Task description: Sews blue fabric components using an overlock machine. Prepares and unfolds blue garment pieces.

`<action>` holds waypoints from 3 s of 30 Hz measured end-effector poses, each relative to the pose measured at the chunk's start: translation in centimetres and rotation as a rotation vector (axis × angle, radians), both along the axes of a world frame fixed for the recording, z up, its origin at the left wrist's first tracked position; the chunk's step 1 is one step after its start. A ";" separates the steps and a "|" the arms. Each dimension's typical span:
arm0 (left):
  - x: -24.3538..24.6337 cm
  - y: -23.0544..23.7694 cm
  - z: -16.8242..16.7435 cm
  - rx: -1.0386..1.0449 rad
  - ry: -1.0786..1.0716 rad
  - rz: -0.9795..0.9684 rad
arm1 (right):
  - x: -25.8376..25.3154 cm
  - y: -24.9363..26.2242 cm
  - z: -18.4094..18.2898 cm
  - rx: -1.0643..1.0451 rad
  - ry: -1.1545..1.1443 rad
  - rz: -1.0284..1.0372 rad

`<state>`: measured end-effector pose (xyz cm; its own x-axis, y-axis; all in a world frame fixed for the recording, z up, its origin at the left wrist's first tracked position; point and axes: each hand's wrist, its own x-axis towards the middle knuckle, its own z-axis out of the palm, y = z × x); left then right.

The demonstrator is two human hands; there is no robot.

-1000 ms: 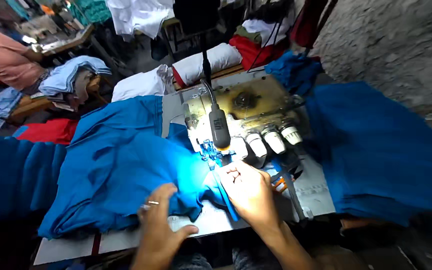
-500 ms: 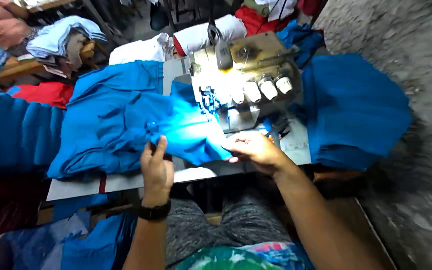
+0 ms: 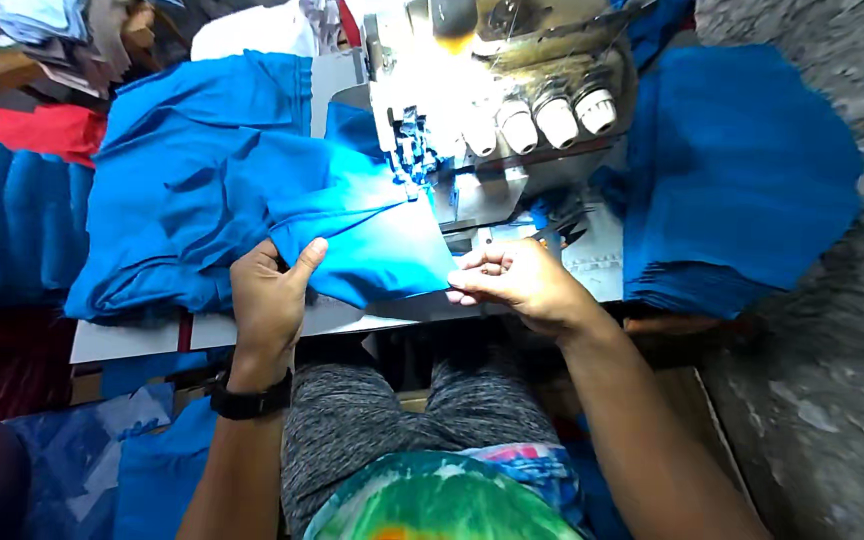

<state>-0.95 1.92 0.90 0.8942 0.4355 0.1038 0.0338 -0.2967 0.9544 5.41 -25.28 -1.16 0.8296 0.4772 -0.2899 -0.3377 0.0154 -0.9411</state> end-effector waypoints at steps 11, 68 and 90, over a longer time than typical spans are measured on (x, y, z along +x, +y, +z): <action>1.4 -3.3 -4.2 -0.120 -0.114 0.180 | 0.4 -0.6 -0.2 -0.062 -0.108 -0.059; 6.1 -1.8 -2.8 0.639 -0.082 -0.351 | -2.1 3.1 -2.6 -0.067 -0.709 -0.774; -7.6 -7.1 -0.8 0.226 -0.394 -0.240 | -8.3 6.6 4.6 0.218 -0.900 -0.255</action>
